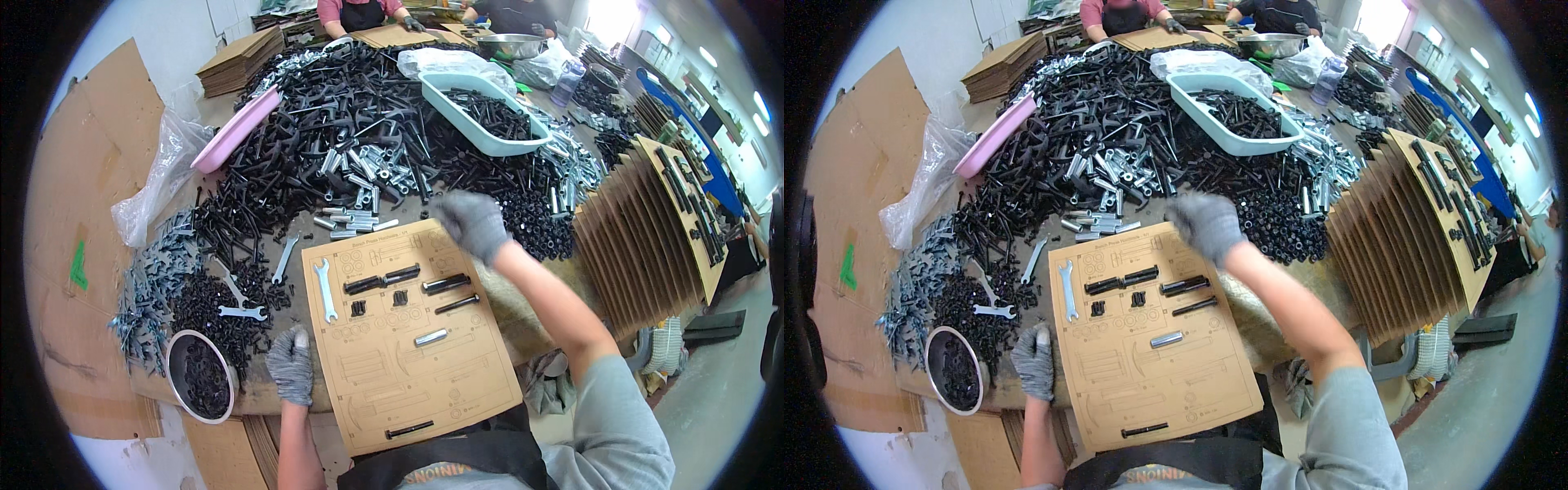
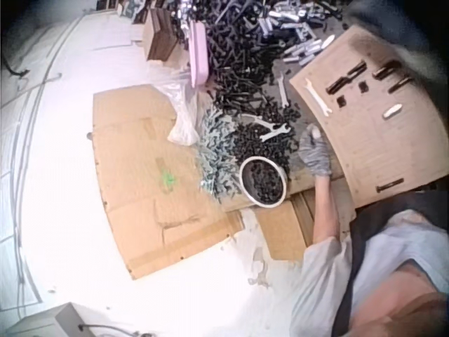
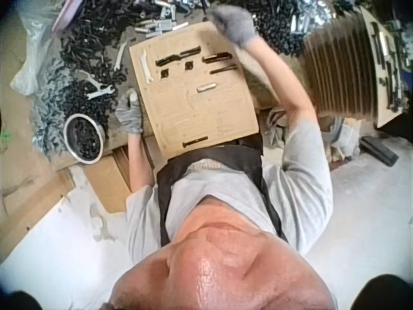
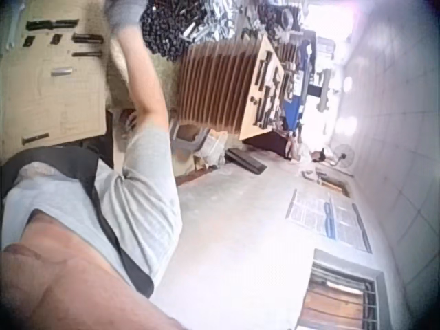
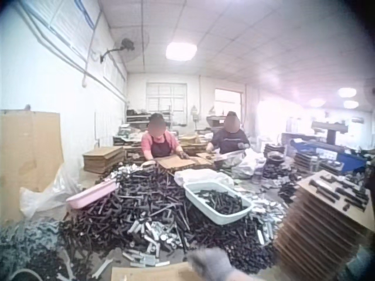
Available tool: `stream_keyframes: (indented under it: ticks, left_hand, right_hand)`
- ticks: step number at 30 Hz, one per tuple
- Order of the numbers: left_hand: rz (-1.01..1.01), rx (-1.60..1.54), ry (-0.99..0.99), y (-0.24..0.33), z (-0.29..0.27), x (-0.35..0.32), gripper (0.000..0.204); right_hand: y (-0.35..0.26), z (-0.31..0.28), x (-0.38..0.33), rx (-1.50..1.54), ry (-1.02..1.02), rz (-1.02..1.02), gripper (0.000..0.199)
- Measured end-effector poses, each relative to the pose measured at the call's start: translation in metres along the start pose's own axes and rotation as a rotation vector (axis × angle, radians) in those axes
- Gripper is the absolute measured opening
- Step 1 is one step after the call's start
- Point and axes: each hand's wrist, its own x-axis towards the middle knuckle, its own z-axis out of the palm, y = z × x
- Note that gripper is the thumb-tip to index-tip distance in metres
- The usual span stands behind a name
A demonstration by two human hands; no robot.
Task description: The person assembles a tool kit by picking various tools and fasteners from piles on the table and placing them into designated slots on a cardboard template. They handle hammers, wrenches, bolts, and washers, arranging them according to the layout on the template.
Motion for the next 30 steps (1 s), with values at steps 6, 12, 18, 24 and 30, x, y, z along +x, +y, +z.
stream_keyframes:
  ticks: [6,12,18,24,30]
  left_hand:
    - [0.057,0.014,-0.006,0.014,0.01,0.003,0.02]
    - [0.024,0.055,0.006,0.009,0.002,0.002,0.018]
    - [-0.002,0.023,-0.01,0.016,0.006,0.006,0.016]
    - [-0.001,-0.026,0.022,0.011,-0.002,0.002,0.016]
    - [-0.102,-0.132,0.021,0.005,-0.004,-0.004,0.018]
  right_hand:
    - [0.079,0.05,0.136,-0.32,-0.139,0.349,0.026]
    - [0.068,0.083,0.186,-0.285,-0.243,0.536,0.045]
    - [0.104,0.105,0.189,-0.52,-0.254,0.554,0.043]
    - [0.065,0.044,0.196,-0.55,-0.168,0.337,0.022]
    - [0.089,0.002,0.193,0.904,-0.219,0.932,0.025]
